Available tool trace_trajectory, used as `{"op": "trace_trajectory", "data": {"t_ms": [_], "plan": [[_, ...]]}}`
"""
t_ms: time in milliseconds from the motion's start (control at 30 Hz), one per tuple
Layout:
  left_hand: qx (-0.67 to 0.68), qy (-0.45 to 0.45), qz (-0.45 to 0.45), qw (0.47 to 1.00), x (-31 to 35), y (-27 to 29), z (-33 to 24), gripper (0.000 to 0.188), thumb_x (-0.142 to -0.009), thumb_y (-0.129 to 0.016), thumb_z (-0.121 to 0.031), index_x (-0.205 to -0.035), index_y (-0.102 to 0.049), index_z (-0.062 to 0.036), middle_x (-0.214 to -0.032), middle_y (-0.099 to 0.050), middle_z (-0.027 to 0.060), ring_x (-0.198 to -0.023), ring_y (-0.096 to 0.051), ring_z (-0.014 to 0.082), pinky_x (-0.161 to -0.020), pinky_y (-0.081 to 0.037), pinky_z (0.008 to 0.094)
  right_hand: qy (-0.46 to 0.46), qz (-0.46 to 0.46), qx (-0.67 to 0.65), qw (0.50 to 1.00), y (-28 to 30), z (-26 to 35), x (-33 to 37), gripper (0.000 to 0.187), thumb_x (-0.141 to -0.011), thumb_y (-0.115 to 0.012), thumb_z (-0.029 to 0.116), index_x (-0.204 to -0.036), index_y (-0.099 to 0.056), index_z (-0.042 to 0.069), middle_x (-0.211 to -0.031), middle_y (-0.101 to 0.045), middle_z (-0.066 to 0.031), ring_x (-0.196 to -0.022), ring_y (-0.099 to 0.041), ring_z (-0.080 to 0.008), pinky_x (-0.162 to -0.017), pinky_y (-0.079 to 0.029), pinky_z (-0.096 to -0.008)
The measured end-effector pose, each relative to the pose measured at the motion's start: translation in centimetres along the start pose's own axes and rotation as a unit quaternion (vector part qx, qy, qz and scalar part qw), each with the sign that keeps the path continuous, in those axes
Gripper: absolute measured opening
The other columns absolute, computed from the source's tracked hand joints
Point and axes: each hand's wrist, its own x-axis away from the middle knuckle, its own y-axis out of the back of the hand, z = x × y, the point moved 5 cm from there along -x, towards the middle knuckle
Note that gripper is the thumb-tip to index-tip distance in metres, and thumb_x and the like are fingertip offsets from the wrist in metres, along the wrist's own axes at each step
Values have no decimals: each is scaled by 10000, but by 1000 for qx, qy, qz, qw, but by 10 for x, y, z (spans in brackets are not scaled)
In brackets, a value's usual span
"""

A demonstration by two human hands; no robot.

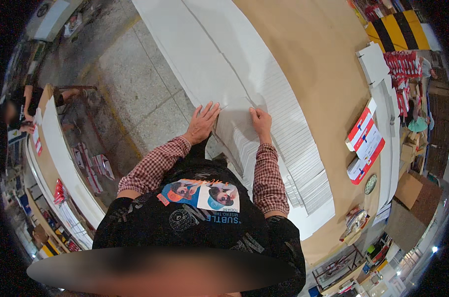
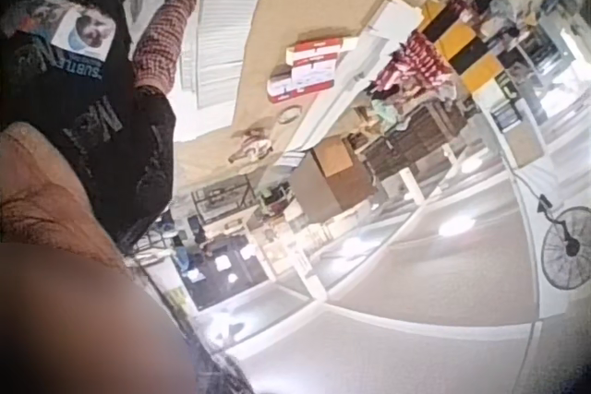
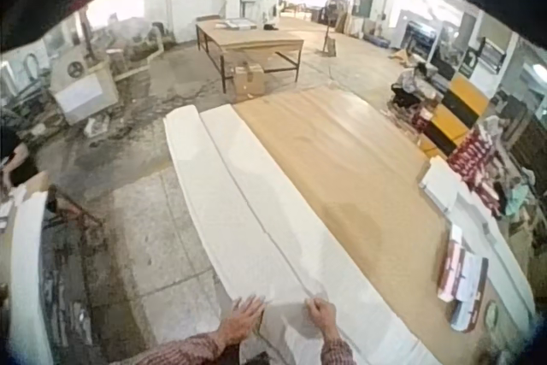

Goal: Inspecting and aligning a large stack of paper sheets on a table.

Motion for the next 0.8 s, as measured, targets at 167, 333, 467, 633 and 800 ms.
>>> {"op": "trace_trajectory", "data": {"t_ms": [167, 333, 467, 633, 800], "plan": [[19, 9, 14, 1000, 0, -6, 1, 513, -816, -488, -129, -1308, -363, -62, -1420, -267, 79, -1317, -221, 255, -1037, -194, 468, -34, 40, -50, 997, 2, -7, -4, 464, -805, -585, 388, -623, -506, -32, -487, -369, -64, -482, -344, -148, -468, -320, -320], [8, 18, 16, 1000, 1, -5, -5, 588, -796, -523, -164, -1340, -313, -82, -1426, -244, 96, -1322, -204, 271, -1034, -194, 484, -19, -2, 2, 1000, 0, 0, -1, 429, -807, -596, 356, -641, -513, -31, -505, -436, -72, -484, -400, -160, -494, -351, -318], [22, 19, 2, 1000, 1, -8, -6, 642, -784, -551, -178, -1359, -277, -96, -1435, -216, 101, -1322, -194, 285, -1026, -199, 495, 23, -101, -35, 994, 7, 1, 4, 327, -792, -629, 311, -739, -552, -2, -652, -540, -82, -587, -486, -169, -561, -403, -301], [17, 19, 19, 999, 0, -3, -6, 658, -776, -582, -215, -1352, -288, -94, -1433, -217, 106, -1312, -210, 291, -1011, -231, 491, -6, -54, -30, 998, 11, 4, 7, 360, -728, -697, 320, -790, -537, 4, -722, -532, -92, -646, -489, -172, -595, -419, -299], [3, 21, 37, 999, 0, -5, -7, 651, -778, -586, -231, -1347, -297, -99, -1426, -228, 106, -1307, -220, 287, -997, -264, 482, -22, -52, -114, 992, 18, 6, 2, 380, -720, -709, 348, -705, -518, 20, -644, -467, -15, -595, -407, -100, -538, -369, -271]]}}
